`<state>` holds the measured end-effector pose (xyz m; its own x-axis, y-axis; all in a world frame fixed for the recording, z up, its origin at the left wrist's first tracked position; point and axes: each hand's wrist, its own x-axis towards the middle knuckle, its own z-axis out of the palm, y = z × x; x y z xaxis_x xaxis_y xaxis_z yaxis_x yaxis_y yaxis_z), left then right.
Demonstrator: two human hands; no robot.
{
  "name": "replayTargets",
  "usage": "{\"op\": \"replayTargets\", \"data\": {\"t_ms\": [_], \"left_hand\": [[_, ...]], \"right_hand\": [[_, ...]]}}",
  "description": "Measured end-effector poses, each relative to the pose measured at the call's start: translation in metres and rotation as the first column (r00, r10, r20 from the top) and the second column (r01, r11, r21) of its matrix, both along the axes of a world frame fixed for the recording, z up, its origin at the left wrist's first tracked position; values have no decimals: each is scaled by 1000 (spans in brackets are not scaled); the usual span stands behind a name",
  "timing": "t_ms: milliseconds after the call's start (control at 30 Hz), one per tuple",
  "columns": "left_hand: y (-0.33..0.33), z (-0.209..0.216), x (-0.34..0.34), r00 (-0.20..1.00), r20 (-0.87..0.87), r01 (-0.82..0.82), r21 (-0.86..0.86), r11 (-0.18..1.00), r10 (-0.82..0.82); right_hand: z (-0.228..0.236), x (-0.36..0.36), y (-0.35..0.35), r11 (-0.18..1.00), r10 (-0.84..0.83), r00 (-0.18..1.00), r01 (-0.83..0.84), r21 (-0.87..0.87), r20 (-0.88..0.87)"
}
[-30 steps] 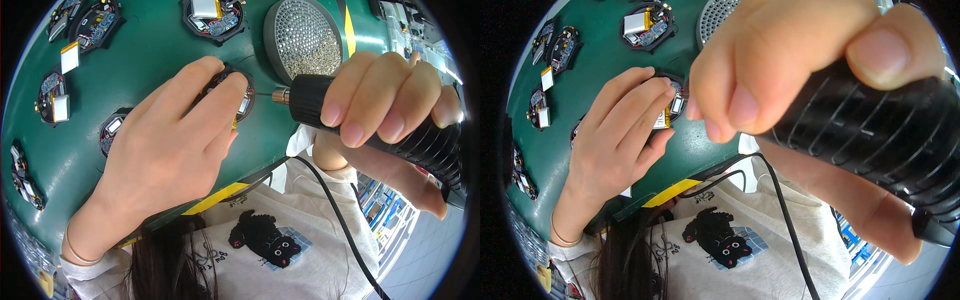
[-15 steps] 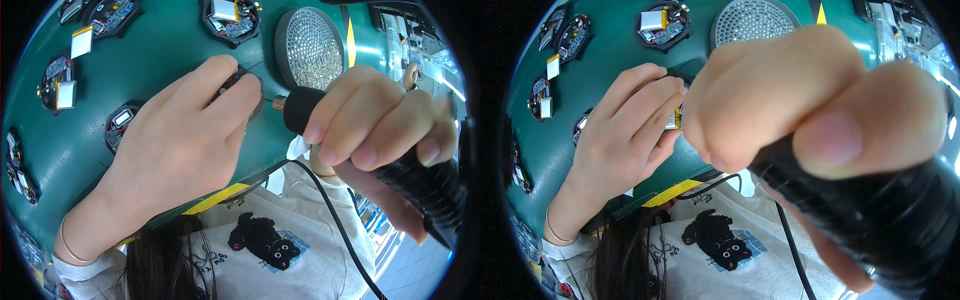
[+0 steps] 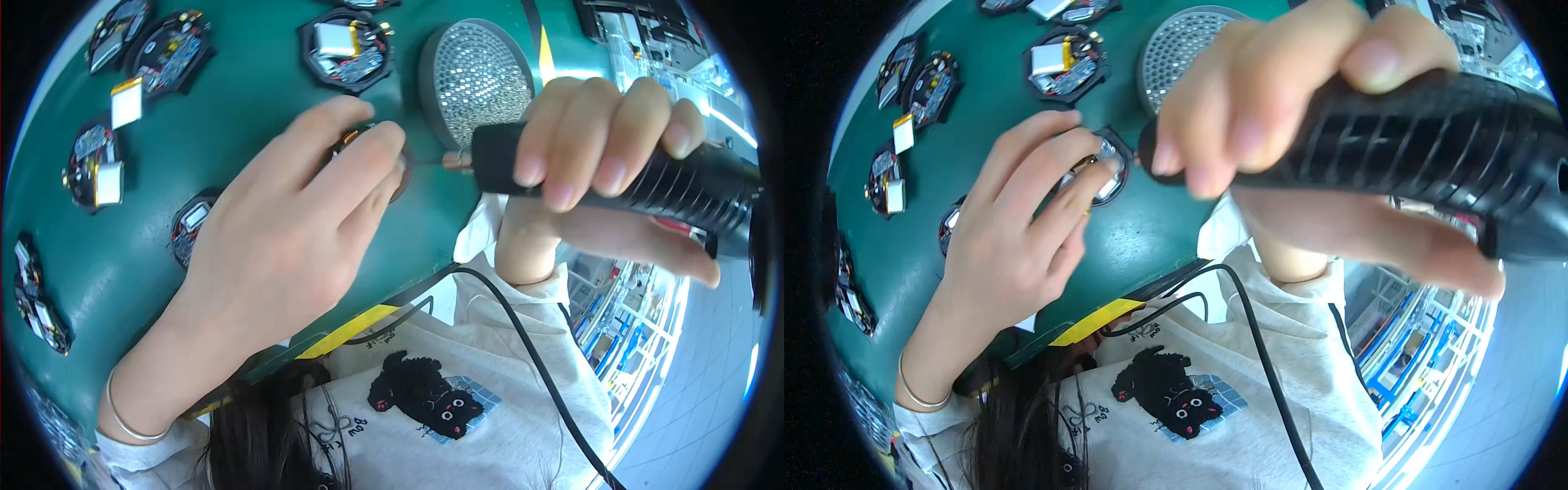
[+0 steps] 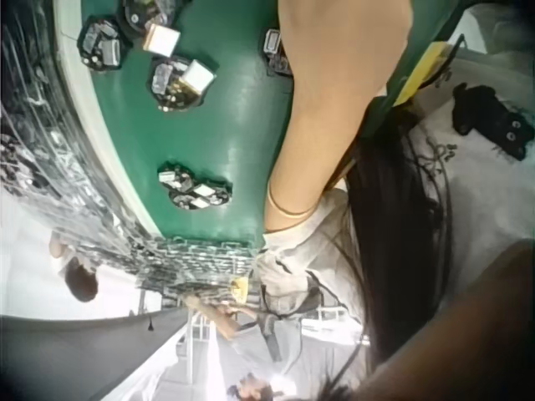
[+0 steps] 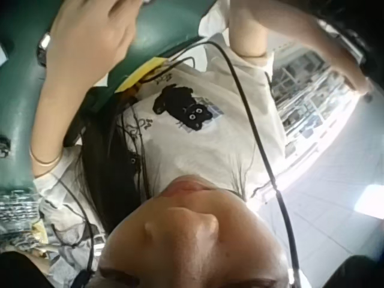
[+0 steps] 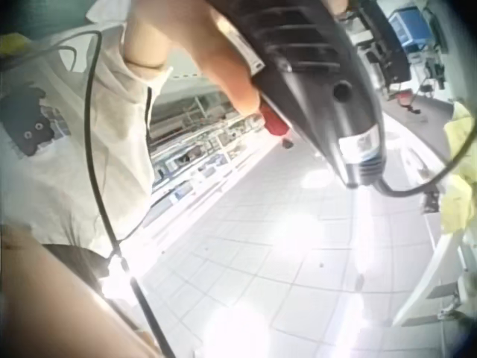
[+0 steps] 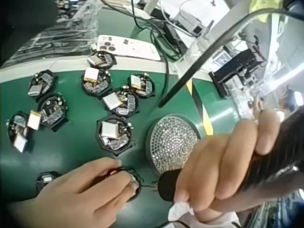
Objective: Assembling electronic components into a casing at a factory workstation.
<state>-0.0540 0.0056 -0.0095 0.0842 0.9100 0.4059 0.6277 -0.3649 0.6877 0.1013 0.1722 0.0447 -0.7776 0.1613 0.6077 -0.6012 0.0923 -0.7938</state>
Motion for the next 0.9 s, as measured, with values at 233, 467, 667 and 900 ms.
{"op": "replayTargets", "data": {"t_ms": [233,467,667,900], "left_hand": [[-3,6,0,990,-141,29,21,999,-26],[3,10,-4,991,-128,22,-50,999,-28],[2,8,-8,991,-136,-7,-52,999,0],[-2,6,-3,993,-117,-6,-69,998,-2]], "right_hand": [[6,20,49,951,83,987,-38,305,-136],[6,16,51,968,-77,997,69,241,23],[-3,10,43,973,-74,996,64,223,40],[-5,12,42,972,-85,996,75,224,35]]}}
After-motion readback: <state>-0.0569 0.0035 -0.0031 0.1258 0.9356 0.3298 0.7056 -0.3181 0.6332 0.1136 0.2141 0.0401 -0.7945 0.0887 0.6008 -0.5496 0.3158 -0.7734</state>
